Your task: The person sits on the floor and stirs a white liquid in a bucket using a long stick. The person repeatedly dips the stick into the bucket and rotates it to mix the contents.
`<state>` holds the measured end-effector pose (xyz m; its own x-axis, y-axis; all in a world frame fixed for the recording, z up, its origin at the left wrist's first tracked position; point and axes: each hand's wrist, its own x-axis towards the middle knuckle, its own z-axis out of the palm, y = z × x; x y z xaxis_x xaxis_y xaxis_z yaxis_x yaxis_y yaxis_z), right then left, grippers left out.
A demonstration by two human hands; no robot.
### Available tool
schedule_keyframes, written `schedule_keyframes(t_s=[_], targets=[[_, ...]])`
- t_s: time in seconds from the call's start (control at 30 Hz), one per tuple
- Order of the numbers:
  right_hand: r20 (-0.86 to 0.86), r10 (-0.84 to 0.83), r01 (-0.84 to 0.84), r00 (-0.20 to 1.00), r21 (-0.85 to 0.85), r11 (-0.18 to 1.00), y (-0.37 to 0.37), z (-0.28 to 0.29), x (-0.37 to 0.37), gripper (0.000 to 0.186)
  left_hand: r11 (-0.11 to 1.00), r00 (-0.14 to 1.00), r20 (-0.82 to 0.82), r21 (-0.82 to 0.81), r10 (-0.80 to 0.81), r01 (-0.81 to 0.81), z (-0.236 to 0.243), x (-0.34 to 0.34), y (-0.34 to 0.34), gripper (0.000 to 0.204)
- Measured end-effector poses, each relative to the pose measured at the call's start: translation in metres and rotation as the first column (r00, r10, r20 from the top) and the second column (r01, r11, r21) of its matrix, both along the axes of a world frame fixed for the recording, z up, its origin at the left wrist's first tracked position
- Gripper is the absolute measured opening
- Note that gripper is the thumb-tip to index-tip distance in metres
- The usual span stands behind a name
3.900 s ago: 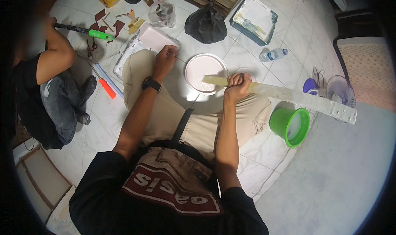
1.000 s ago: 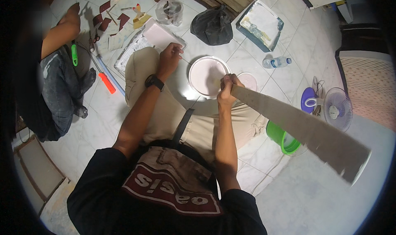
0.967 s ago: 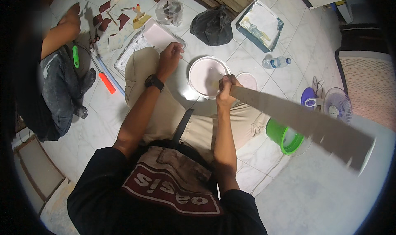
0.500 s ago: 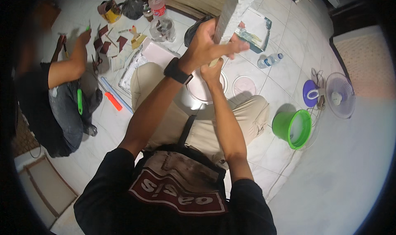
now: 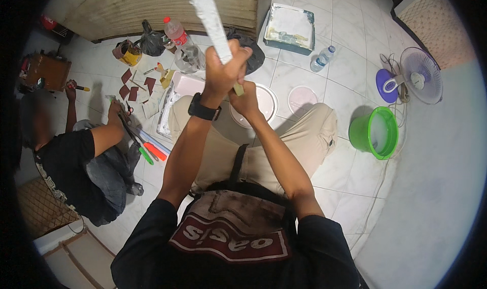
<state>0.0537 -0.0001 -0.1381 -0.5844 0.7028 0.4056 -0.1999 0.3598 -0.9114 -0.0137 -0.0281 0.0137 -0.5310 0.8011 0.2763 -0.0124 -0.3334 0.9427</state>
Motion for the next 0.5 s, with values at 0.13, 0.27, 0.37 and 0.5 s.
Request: schedule_keyframes(t_s=[0.13, 0.27, 0.37, 0.5], targets=[[-0.148, 0.079, -0.099, 0.986, -0.137, 0.986, 0.011, 0.012, -0.026, 0.008, 0.987, 0.987, -0.018, 0.051, 0.157, -0.156, 0.005, -0.007, 0.005, 0.039], [-0.068, 0.063, -0.069, 0.996, -0.089, 0.994, 0.033, 0.02, -0.023, 0.022, 0.969, 0.978, -0.084, 0.173, 0.19, -0.174, -0.023, -0.005, 0.026, 0.04], [-0.103, -0.028, 0.027, 0.994, -0.015, 1.0, 0.045, 0.023, -0.014, 0.021, 0.976, 0.996, -0.034, 0.206, 0.081, -0.072, -0.017, 0.007, 0.031, 0.039], [0.046, -0.07, 0.075, 0.996, -0.108, 0.991, 0.041, 0.021, -0.004, 0.016, 0.992, 0.999, 0.051, 0.127, -0.008, 0.001, -0.011, 0.002, 0.033, 0.037]])
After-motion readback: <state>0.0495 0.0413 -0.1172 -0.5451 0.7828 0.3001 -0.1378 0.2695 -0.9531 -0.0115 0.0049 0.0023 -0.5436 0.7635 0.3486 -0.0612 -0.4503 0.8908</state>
